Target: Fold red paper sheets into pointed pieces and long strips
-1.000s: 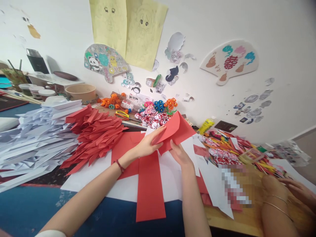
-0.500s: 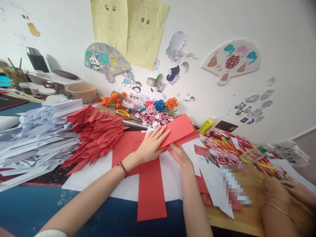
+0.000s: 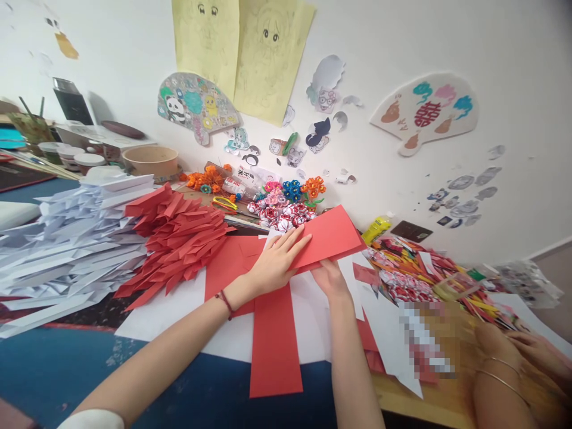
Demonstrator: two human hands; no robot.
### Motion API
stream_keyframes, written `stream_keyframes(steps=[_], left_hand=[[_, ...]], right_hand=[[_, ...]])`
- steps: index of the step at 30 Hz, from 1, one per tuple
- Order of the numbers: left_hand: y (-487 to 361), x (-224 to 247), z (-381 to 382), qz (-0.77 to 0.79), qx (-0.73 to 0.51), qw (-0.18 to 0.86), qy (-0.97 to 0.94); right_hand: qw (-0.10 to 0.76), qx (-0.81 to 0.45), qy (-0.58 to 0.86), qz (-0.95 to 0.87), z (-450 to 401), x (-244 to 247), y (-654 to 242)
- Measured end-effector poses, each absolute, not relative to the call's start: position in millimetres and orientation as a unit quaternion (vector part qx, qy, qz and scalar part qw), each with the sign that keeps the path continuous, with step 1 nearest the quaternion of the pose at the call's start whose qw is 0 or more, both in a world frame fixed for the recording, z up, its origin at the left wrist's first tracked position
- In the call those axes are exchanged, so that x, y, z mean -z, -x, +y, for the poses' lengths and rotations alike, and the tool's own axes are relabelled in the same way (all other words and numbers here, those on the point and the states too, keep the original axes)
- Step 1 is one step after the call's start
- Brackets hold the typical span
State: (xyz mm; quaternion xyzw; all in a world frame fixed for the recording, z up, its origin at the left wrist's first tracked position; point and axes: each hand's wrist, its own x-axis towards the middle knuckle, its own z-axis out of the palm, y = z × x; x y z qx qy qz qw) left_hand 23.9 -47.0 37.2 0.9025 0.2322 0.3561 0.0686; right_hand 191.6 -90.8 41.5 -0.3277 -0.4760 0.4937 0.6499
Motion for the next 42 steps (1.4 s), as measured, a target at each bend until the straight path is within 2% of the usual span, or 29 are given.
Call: stream_keyframes(steps=[8,31,37,42], left_hand=[[-24.1,-40.2,-48.0,0.236,-0.361,0.062,-0.9],[-21.8,-42.8,-49.7,0.264,-0.34,0.054,-0.901],[-22.0,-43.5,-49.7,0.251,-0.353,0.059,-0.899],[-22.5,-44.4,-50.0,0.243,-0.358,0.061,-0.899]], right_hand=[[0.635,-0.506,0.341,-0.473,-90.4,-33.3,-192.3],[0.662,-0.491,0.314,-0.471,-88.8,-37.8,-192.9],[0.66,-0.49,0.332,-0.462,-88.1,-34.8,-193.4],[0.671,-0.443,0.386,-0.452,-93.2,-40.0,-188.5]])
